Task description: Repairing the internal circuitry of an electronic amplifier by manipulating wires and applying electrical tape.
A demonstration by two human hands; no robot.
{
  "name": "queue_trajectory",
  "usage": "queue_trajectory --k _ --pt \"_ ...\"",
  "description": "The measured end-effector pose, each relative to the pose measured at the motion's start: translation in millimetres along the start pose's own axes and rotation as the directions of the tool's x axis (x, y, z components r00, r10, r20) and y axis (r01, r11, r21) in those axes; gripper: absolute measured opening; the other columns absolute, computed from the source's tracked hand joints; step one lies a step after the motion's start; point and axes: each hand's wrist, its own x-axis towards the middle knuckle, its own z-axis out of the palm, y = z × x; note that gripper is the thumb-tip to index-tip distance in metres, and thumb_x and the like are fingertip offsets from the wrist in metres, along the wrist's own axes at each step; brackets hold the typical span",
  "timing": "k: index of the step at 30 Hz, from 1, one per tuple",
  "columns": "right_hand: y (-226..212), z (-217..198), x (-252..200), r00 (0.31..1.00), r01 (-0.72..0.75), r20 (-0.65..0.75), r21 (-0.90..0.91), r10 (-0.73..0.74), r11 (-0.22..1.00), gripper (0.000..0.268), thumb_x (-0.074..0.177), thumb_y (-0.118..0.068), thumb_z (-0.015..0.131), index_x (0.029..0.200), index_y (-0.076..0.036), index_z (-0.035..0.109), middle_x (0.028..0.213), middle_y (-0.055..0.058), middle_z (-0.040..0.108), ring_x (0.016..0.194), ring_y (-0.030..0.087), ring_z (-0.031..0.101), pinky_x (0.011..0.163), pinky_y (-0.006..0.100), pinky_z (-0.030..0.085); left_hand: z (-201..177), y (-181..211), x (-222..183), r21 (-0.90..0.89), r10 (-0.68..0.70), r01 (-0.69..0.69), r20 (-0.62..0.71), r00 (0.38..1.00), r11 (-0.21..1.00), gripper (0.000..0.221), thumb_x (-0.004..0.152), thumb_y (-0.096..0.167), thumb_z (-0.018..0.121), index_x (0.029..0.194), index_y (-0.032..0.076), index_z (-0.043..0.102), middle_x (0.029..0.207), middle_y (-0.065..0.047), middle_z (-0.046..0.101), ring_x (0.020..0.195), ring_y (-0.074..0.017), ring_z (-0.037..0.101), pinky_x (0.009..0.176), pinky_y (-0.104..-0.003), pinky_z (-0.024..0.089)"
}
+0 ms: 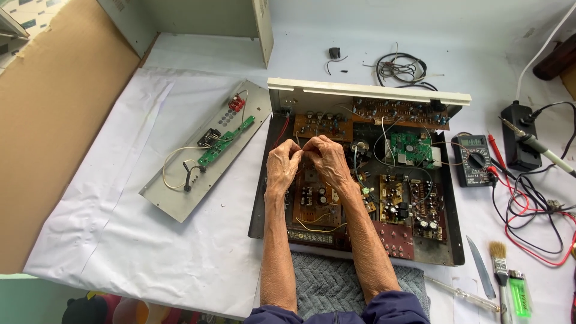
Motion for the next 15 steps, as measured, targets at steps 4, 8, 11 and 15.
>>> queue_trajectory --k 4,8,11,15 --pt "10 4 3 1.0 0.019 -0.012 0.005 -0.019 1.0 0.013 0.088 -0.005 0.077 0.092 -0.016 0.071 0.084 0.007 0.063 0.078 0.027 0.069 0.073 0.037 0.057 3 -2 2 0.011 -0.011 0.011 0.002 1.0 1.0 0.005 0.092 0.017 0.07 0.09 0.013 0.07 0.076 -0.009 0.075 0.084 -0.0322 0.074 0.077 -0.046 0.058" --pt "6 2 2 0.999 0.046 -0.02 0.007 -0.046 0.999 0.015 0.087 -0.003 0.077 0.093 -0.016 0.07 0.082 0.006 0.063 0.077 0.026 0.069 0.072 0.036 0.057 2 0 0 0.002 -0.059 0.059 0.003 0.998 0.998 0.005 0.09 0.019 0.072 0.09 0.014 0.071 0.077 -0.008 0.075 0.084 -0.032 0.074 0.076 -0.047 0.058" --pt "8 1 1 0.998 0.055 -0.027 0.021 -0.055 0.998 0.017 0.087 -0.002 0.076 0.094 -0.016 0.069 0.084 0.006 0.064 0.079 0.025 0.069 0.073 0.036 0.057 -1 1 0 -0.046 -0.067 0.066 -0.003 0.998 0.997 0.004 0.09 0.017 0.071 0.09 0.014 0.072 0.076 -0.009 0.075 0.08 -0.0303 0.073 0.073 -0.044 0.057" --pt "24 8 4 0.996 0.085 -0.026 0.036 -0.084 0.996 0.02 0.085 0.003 0.075 0.094 -0.014 0.072 0.086 0.009 0.067 0.085 0.03 0.071 0.074 0.04 0.058 2 -12 0 -0.125 0.022 -0.02 0.009 1.0 0.992 0.008 0.092 0.014 0.066 0.091 0.013 0.074 0.074 -0.01 0.071 0.076 -0.0269 0.073 0.07 -0.039 0.057"
